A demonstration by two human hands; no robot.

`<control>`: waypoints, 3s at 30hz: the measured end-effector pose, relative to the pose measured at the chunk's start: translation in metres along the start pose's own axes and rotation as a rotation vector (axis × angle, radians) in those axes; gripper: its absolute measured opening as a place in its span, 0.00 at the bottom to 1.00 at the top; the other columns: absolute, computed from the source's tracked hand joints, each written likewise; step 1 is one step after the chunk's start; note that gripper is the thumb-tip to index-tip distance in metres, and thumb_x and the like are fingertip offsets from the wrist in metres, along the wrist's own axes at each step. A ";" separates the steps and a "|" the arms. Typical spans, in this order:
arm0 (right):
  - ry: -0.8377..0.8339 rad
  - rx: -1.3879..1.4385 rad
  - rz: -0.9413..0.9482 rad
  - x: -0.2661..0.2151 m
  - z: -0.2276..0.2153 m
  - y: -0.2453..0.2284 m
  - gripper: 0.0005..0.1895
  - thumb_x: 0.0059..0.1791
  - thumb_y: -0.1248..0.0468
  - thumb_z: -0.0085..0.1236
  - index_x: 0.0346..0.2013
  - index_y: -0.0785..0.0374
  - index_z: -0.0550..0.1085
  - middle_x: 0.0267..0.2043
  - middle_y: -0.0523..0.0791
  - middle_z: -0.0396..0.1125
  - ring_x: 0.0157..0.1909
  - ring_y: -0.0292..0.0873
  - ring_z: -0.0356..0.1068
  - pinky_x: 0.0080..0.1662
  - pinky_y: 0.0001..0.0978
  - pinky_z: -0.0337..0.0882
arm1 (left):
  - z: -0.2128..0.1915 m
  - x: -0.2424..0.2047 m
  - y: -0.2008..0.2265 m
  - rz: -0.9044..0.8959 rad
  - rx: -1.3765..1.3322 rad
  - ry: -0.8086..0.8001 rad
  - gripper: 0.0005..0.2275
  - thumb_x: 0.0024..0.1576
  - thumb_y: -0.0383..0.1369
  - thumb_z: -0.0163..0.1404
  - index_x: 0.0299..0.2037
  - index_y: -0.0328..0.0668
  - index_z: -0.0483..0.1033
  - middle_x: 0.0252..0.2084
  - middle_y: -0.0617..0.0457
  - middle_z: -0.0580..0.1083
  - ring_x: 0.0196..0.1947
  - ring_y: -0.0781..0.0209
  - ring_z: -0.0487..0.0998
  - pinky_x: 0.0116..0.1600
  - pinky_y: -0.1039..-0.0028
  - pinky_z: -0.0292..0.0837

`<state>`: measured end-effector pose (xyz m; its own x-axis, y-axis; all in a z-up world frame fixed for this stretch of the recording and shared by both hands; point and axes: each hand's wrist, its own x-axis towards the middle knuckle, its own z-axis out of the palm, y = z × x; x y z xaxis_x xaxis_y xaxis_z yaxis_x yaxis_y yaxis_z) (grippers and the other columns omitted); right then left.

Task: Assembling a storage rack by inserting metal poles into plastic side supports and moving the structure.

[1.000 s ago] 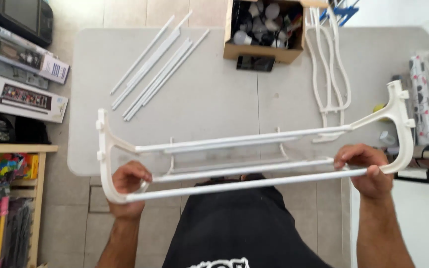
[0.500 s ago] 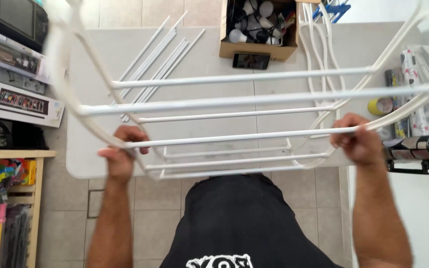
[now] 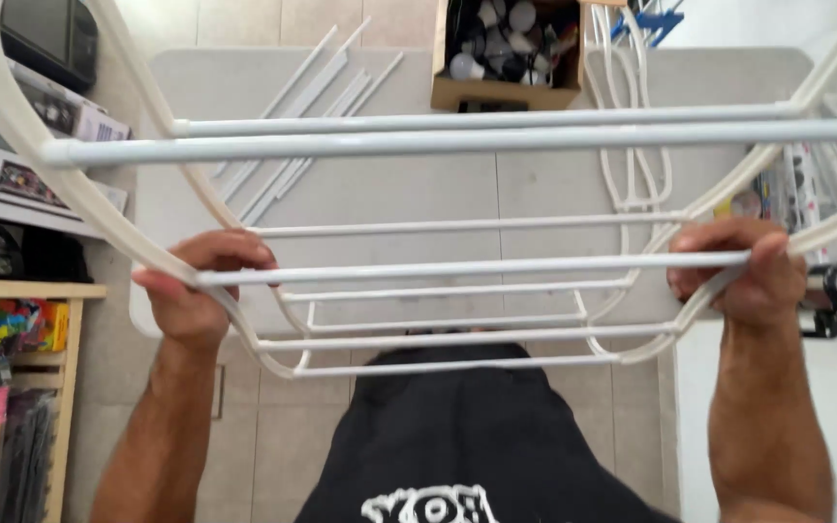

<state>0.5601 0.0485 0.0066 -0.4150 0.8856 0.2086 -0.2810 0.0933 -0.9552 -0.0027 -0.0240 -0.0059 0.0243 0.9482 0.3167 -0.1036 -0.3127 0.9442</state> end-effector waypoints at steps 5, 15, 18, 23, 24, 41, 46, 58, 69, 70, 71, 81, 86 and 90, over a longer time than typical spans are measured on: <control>0.164 -0.181 -0.222 0.008 -0.019 0.017 0.28 0.58 0.32 0.50 0.30 0.49 0.71 0.12 0.36 0.50 0.17 0.33 0.50 0.45 0.34 0.66 | -0.007 0.022 -0.020 0.129 0.033 0.553 0.36 0.57 0.69 0.31 0.26 0.38 0.69 0.27 0.50 0.64 0.31 0.60 0.65 0.42 0.77 0.58; 0.439 0.064 -0.009 0.031 -0.004 0.008 0.59 0.34 0.21 0.60 0.71 0.50 0.67 0.69 0.51 0.64 0.73 0.54 0.66 0.62 0.45 0.75 | -0.006 0.008 -0.084 -0.323 -0.310 0.211 0.25 0.58 0.61 0.48 0.36 0.43 0.72 0.35 0.51 0.72 0.41 0.57 0.75 0.50 0.65 0.78; 0.411 0.107 0.120 0.058 0.001 -0.008 0.59 0.32 0.20 0.53 0.66 0.55 0.68 0.61 0.54 0.67 0.64 0.56 0.69 0.63 0.52 0.71 | -0.025 0.047 -0.090 -0.327 -0.253 0.232 0.26 0.53 0.64 0.50 0.32 0.47 0.69 0.28 0.54 0.70 0.30 0.60 0.75 0.44 0.67 0.79; 0.412 0.069 -0.019 0.060 -0.031 0.005 0.39 0.45 0.35 0.65 0.67 0.45 0.73 0.63 0.49 0.71 0.64 0.52 0.73 0.67 0.43 0.77 | -0.049 0.083 -0.043 -0.217 -0.210 0.051 0.26 0.55 0.65 0.49 0.39 0.50 0.72 0.38 0.46 0.75 0.24 0.61 0.74 0.25 0.76 0.69; 0.339 -0.080 -0.029 0.058 -0.026 0.024 0.30 0.48 0.34 0.59 0.52 0.51 0.71 0.45 0.47 0.68 0.45 0.44 0.69 0.48 0.33 0.70 | -0.046 0.079 -0.050 -0.134 -0.181 0.033 0.26 0.58 0.64 0.45 0.38 0.46 0.70 0.34 0.44 0.75 0.19 0.61 0.74 0.18 0.80 0.62; -0.236 0.220 -0.056 0.077 -0.011 0.010 0.29 0.58 0.44 0.61 0.52 0.70 0.75 0.57 0.65 0.69 0.61 0.65 0.71 0.59 0.57 0.79 | -0.034 0.084 -0.003 -0.091 -0.258 -0.290 0.43 0.53 0.73 0.46 0.43 0.28 0.77 0.40 0.42 0.72 0.41 0.47 0.79 0.52 0.51 0.86; -0.279 0.173 -0.147 0.079 -0.005 0.003 0.27 0.62 0.45 0.53 0.49 0.70 0.78 0.50 0.59 0.74 0.53 0.60 0.77 0.55 0.51 0.80 | -0.025 0.087 -0.002 -0.098 -0.354 -0.384 0.36 0.58 0.67 0.50 0.40 0.30 0.78 0.42 0.37 0.76 0.44 0.39 0.82 0.51 0.49 0.82; 0.098 -0.093 0.070 0.016 -0.014 0.081 0.28 0.60 0.42 0.42 0.38 0.63 0.74 0.26 0.48 0.71 0.25 0.44 0.72 0.28 0.33 0.73 | -0.038 -0.014 -0.120 -0.320 -0.336 -0.042 0.28 0.62 0.57 0.43 0.40 0.34 0.75 0.32 0.46 0.76 0.26 0.54 0.77 0.29 0.68 0.76; 0.099 0.161 0.132 -0.029 -0.029 0.100 0.19 0.59 0.54 0.50 0.40 0.70 0.71 0.34 0.63 0.71 0.26 0.54 0.77 0.29 0.38 0.80 | -0.027 -0.072 -0.137 -0.364 -0.181 0.132 0.27 0.65 0.57 0.40 0.37 0.36 0.74 0.23 0.42 0.76 0.21 0.55 0.78 0.28 0.72 0.74; -0.015 0.223 0.098 -0.019 -0.021 0.080 0.16 0.60 0.55 0.52 0.41 0.67 0.75 0.38 0.59 0.73 0.26 0.51 0.76 0.27 0.31 0.78 | -0.028 -0.064 -0.126 -0.280 -0.172 0.074 0.28 0.64 0.59 0.42 0.35 0.38 0.78 0.23 0.45 0.76 0.19 0.60 0.73 0.25 0.76 0.68; -0.016 0.226 0.111 -0.016 -0.020 0.064 0.16 0.60 0.55 0.52 0.41 0.67 0.75 0.38 0.59 0.73 0.26 0.51 0.76 0.27 0.31 0.78 | -0.028 -0.051 -0.104 -0.290 -0.175 0.082 0.28 0.64 0.59 0.42 0.35 0.38 0.78 0.23 0.45 0.76 0.19 0.60 0.73 0.25 0.76 0.68; 0.024 0.173 -0.074 0.009 -0.006 0.008 0.19 0.59 0.48 0.57 0.40 0.63 0.74 0.31 0.54 0.68 0.18 0.40 0.66 0.22 0.26 0.74 | 0.006 -0.001 -0.042 -0.130 -0.404 -0.142 0.31 0.66 0.58 0.39 0.43 0.31 0.77 0.44 0.38 0.76 0.49 0.48 0.76 0.49 0.60 0.80; 0.017 0.183 -0.015 0.009 -0.019 0.021 0.19 0.60 0.48 0.57 0.42 0.64 0.74 0.33 0.55 0.71 0.24 0.44 0.71 0.26 0.26 0.76 | 0.004 0.009 -0.026 -0.217 -0.395 -0.293 0.28 0.64 0.57 0.46 0.42 0.33 0.80 0.40 0.40 0.78 0.41 0.48 0.79 0.44 0.63 0.81; 0.195 0.000 -0.046 0.018 -0.016 0.046 0.21 0.57 0.45 0.56 0.34 0.58 0.68 0.27 0.50 0.66 0.17 0.38 0.61 0.18 0.21 0.61 | 0.010 0.027 -0.019 -0.177 -0.257 0.007 0.30 0.60 0.62 0.46 0.42 0.37 0.76 0.37 0.48 0.76 0.36 0.58 0.77 0.38 0.73 0.71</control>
<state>0.5532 0.0762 -0.0371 -0.2259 0.9519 0.2069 -0.2961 0.1353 -0.9455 0.0095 0.0066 -0.0145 0.0573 0.9874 0.1477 -0.3467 -0.1191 0.9304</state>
